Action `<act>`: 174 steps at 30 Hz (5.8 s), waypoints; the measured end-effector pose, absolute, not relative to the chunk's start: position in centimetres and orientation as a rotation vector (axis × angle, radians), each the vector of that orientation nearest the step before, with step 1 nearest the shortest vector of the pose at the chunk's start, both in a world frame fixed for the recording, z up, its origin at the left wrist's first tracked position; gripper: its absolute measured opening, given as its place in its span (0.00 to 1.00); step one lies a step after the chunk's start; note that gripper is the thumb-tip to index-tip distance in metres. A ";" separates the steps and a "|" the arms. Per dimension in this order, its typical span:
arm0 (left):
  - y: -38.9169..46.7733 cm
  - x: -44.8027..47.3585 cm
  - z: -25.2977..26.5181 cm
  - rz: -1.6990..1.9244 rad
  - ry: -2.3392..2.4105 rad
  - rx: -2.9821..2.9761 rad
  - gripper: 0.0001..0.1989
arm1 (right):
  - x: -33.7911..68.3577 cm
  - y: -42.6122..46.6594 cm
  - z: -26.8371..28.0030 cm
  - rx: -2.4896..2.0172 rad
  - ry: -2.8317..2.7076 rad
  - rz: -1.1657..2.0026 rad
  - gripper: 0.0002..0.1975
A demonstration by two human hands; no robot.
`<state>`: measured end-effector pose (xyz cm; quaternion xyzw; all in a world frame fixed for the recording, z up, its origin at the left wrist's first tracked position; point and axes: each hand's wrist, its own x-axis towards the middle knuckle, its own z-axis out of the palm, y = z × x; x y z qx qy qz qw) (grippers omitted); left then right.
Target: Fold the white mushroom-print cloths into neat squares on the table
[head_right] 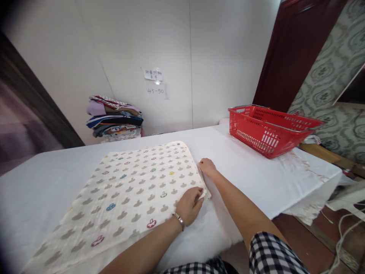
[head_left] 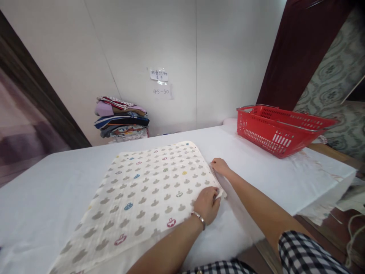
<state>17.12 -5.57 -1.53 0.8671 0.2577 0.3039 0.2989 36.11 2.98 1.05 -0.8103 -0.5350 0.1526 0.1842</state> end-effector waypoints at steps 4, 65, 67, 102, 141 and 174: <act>-5.5 17.1 -1.4 0.745 0.597 2.436 0.06 | 35.9 2.3 1.5 -2.232 -1.516 0.553 0.13; -0.6 9.6 4.4 -0.009 1.129 2.641 0.26 | 35.0 4.3 0.9 -2.337 -1.570 0.422 0.13; -1.0 8.5 3.8 -0.017 1.181 2.658 0.27 | 34.8 4.8 0.8 -2.370 -1.559 0.416 0.13; -1.7 6.4 0.2 0.169 1.151 2.694 0.27 | 34.4 10.7 0.2 -2.501 -1.475 0.249 0.14; -1.5 6.9 -0.5 0.154 1.191 2.731 0.27 | 35.3 -1.1 0.7 -2.231 -1.529 0.561 0.12; -0.9 6.3 0.1 0.033 1.172 2.757 0.27 | 34.3 -6.9 1.7 -2.249 -1.552 0.711 0.14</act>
